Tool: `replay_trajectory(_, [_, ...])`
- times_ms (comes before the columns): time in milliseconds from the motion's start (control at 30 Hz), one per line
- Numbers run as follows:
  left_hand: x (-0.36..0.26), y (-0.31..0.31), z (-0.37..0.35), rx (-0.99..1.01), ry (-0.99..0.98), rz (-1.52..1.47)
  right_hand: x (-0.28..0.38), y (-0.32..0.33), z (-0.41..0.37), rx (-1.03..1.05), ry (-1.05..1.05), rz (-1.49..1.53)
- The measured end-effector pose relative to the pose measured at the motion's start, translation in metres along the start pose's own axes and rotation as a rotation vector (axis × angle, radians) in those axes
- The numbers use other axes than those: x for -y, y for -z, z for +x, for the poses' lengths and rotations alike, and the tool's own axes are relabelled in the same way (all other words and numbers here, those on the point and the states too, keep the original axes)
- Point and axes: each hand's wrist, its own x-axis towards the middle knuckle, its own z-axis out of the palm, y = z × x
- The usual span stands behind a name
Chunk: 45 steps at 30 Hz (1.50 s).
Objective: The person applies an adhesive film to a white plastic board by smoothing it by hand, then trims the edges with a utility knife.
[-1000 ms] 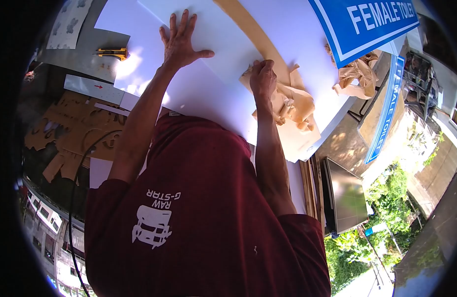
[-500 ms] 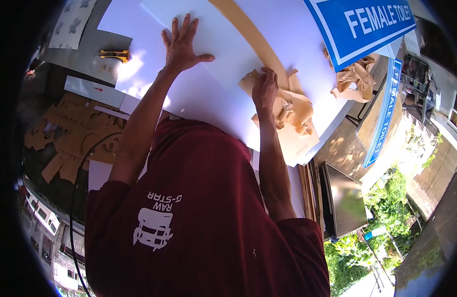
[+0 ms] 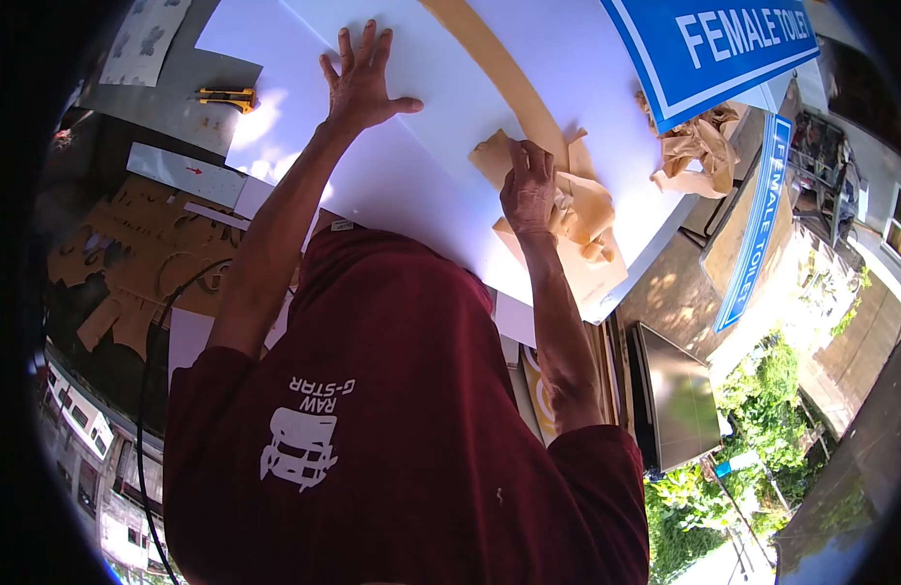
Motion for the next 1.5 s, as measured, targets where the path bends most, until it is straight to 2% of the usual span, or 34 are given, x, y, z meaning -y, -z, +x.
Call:
replay_trajectory(67, [-0.024, 0.009, -0.001, 0.072, 0.073, 0.125, 0.008, 0.0, 0.011, 0.023, -0.035, -0.073])
replay_trajectory(100, [-0.032, 0.009, -0.005, 0.088, -0.018, 0.111, 0.011, 0.0, 0.014, 0.036, -0.054, -0.11])
replay_trajectory(167, [-0.052, 0.007, -0.013, 0.204, -0.072, 0.014, 0.006, -0.004, 0.012, 0.114, -0.012, -0.173])
replay_trajectory(300, [-0.07, 0.009, -0.015, 0.296, -0.027, 0.087, 0.015, -0.004, 0.012, 0.147, -0.02, -0.212])
replay_trajectory(400, [-0.064, 0.002, -0.017, 0.211, -0.078, 0.051, 0.015, -0.003, 0.017, 0.168, -0.038, -0.204])
replay_trajectory(533, [-0.065, -0.004, -0.018, 0.207, -0.067, 0.058, 0.01, 0.002, 0.014, 0.214, -0.034, -0.162])
replay_trajectory(733, [-0.067, -0.001, -0.017, 0.223, -0.033, 0.056, -0.002, 0.011, 0.004, 0.2, 0.087, -0.086])
replay_trajectory(833, [-0.07, 0.003, -0.017, 0.271, 0.004, 0.067, -0.005, 0.009, 0.013, 0.187, 0.026, 0.054])
replay_trajectory(933, [-0.072, 0.003, -0.019, 0.268, 0.012, 0.075, 0.002, 0.01, 0.023, 0.237, -0.008, -0.063])
replay_trajectory(1200, [-0.073, 0.005, -0.018, 0.273, 0.032, 0.06, -0.012, 0.022, 0.017, 0.151, 0.176, -0.079])
replay_trajectory(1267, [-0.072, 0.004, -0.019, 0.268, 0.027, 0.054, -0.01, 0.022, 0.022, 0.06, 0.185, -0.086])
replay_trajectory(1367, [-0.068, -0.005, -0.019, 0.209, -0.013, 0.042, -0.022, 0.007, 0.03, 0.03, 0.178, -0.003])
replay_trajectory(1500, [-0.066, -0.008, -0.021, 0.183, -0.027, 0.039, -0.026, -0.002, 0.042, -0.008, 0.324, 0.053])
